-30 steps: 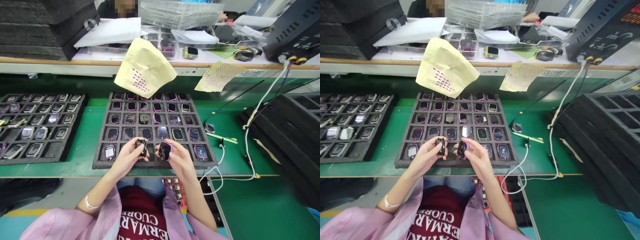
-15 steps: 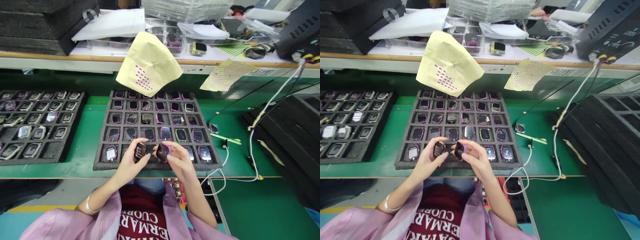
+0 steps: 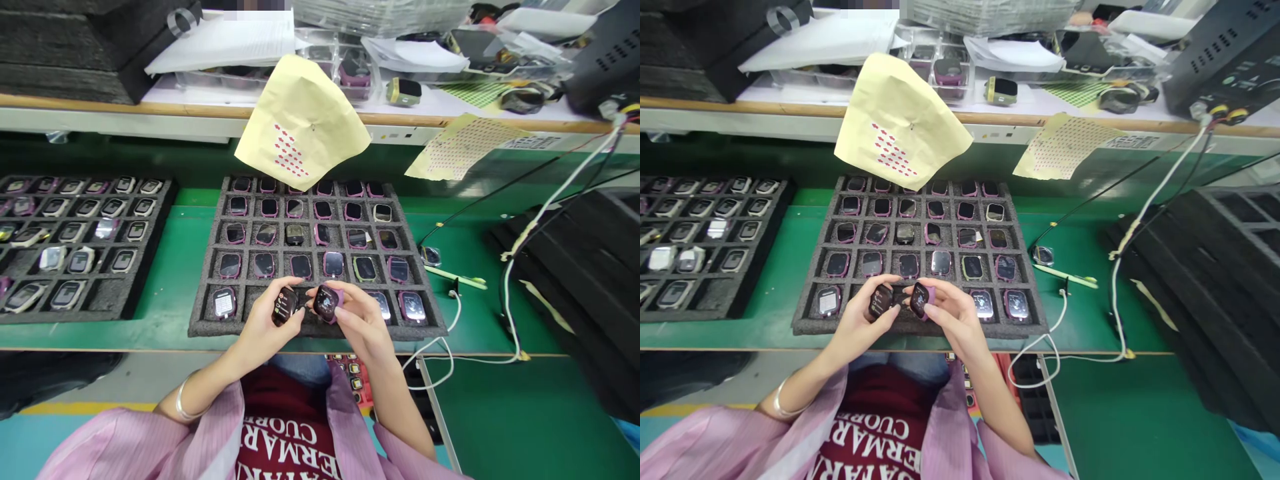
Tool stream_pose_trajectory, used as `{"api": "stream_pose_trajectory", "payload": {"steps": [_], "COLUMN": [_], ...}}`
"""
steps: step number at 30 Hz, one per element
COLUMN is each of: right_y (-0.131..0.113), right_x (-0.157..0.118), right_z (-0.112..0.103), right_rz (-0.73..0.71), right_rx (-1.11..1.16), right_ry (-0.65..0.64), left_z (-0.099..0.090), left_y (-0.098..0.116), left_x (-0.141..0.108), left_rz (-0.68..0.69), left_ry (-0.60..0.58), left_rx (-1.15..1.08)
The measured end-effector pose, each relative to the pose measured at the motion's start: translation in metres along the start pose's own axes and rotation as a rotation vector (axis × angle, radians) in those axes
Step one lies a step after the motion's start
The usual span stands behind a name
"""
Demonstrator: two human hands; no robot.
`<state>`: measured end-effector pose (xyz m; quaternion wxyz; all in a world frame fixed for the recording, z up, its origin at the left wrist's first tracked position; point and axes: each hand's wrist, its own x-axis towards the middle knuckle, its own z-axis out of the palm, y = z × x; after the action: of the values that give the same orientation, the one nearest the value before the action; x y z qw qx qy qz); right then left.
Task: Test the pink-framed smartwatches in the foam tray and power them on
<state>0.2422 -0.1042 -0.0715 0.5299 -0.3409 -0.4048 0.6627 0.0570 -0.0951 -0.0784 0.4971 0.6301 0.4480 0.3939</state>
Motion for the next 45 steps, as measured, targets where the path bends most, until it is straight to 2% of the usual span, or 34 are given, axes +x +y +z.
{"api": "stream_pose_trajectory", "payload": {"steps": [9,37,45], "right_y": [0.005,-0.001,0.002], "right_x": [-0.002,-0.012,-0.010], "right_z": [-0.001,0.008,0.006], "right_rz": [0.002,0.020,0.024], "right_rx": [-0.112,-0.100,-0.102], "right_ry": [0.077,0.075,0.060], "left_z": [-0.002,-0.008,-0.007], "left_y": [0.001,0.003,-0.001], "left_x": [0.002,-0.009,-0.005], "left_rz": [0.012,0.086,0.059], "left_ry": [-0.020,-0.044,-0.020], "left_rx": [0.015,0.010,-0.017]}}
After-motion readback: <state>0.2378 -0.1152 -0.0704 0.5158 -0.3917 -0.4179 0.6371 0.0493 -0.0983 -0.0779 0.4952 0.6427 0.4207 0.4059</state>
